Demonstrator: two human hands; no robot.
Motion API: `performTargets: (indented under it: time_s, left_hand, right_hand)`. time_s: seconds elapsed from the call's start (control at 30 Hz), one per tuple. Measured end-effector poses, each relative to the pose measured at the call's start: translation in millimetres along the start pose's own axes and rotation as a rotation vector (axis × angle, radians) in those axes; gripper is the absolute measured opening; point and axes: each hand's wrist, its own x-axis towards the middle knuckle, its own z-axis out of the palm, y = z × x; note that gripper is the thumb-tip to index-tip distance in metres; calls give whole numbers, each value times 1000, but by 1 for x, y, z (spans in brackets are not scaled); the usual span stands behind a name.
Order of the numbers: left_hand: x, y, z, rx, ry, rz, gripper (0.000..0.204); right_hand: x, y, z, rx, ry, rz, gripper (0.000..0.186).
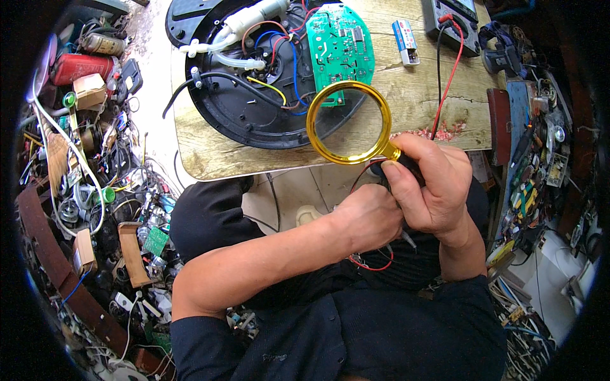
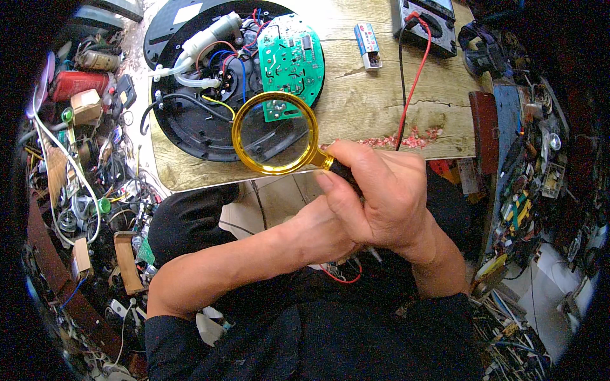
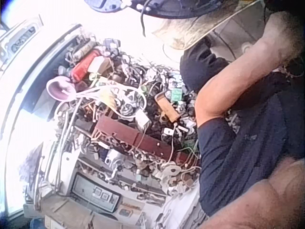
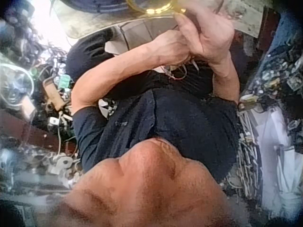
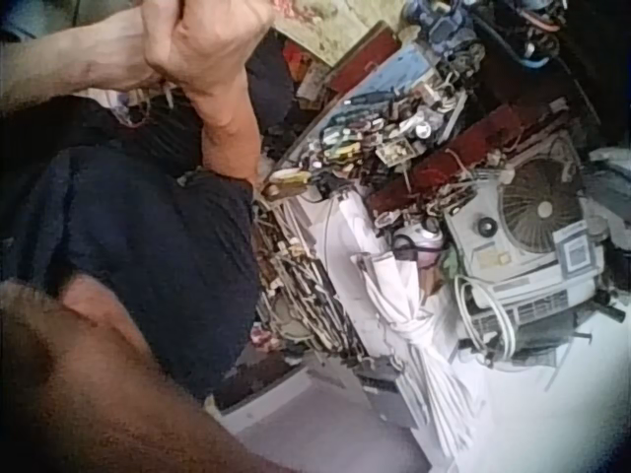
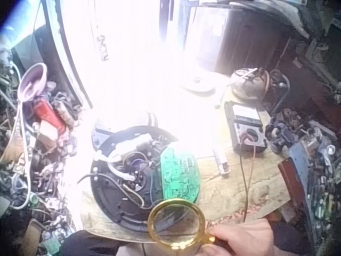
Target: The person tests a green circuit board using a multimeter, touching various points with the probes. They briefly use a magnifying glass to inspect the board before continuing the testing.
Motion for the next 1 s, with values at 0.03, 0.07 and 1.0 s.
performTargets:
  time_s: [0.03, 0.07, 1.0]
  left_hand:
    - [0, 1, 0, -9, -4, 5, 51]
    - [0, 1, 0, -15, -4, 5, 51]
    - [4, 2, 7, 130, 32, 62, 54]
  right_hand:
    - [0, 0, 0, -1, 2, -6, 28]
    - [0, 0, 0, 4, -2, 1, 28]
    - [4, 0, 2, 15, 32, 0, 27]
